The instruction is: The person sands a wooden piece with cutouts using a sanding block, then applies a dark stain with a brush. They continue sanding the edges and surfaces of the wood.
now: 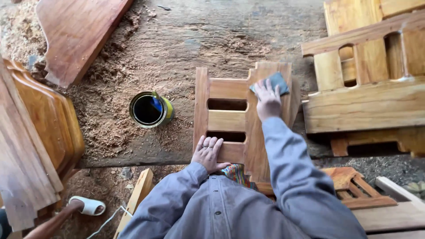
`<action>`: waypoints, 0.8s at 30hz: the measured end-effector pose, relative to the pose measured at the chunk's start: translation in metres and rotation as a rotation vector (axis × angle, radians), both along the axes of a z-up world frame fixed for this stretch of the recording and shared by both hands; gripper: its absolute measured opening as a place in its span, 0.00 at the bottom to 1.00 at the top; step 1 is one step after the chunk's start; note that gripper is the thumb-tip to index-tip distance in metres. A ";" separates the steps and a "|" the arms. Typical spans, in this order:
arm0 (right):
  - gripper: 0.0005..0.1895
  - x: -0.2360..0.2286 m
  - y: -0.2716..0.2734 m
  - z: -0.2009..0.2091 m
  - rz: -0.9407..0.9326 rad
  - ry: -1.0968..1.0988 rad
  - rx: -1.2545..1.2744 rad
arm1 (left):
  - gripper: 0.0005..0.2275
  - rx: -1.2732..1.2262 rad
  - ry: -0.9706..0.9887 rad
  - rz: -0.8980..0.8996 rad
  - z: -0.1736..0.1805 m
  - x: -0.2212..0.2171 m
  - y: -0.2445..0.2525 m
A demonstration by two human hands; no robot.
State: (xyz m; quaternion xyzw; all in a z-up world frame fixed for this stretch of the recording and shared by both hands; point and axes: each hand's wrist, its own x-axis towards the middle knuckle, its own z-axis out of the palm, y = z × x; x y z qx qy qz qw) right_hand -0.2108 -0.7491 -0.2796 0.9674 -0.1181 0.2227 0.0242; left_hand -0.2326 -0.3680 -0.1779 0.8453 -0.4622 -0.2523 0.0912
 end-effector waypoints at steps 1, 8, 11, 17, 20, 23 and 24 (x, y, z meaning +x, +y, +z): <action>0.23 -0.004 0.000 -0.001 0.019 -0.014 -0.034 | 0.47 -0.013 0.000 0.000 -0.001 -0.001 -0.001; 0.24 0.069 -0.024 0.003 0.043 -0.045 0.009 | 0.42 -0.097 -0.057 0.010 -0.013 0.001 0.001; 0.26 -0.015 0.050 0.024 0.124 -0.011 0.001 | 0.35 -0.084 0.006 0.032 -0.029 -0.006 0.004; 0.21 0.006 0.028 0.003 0.132 -0.106 -0.098 | 0.31 -0.127 -0.047 0.056 -0.031 -0.007 0.005; 0.25 0.040 0.012 0.008 0.084 -0.088 -0.005 | 0.29 -0.156 -0.079 0.077 -0.027 -0.006 0.007; 0.25 -0.024 0.044 0.003 0.063 -0.050 -0.019 | 0.30 -0.229 -0.108 0.083 -0.030 -0.007 0.010; 0.25 -0.066 0.073 0.017 0.063 -0.045 -0.019 | 0.30 -0.229 -0.104 0.084 -0.034 -0.007 0.011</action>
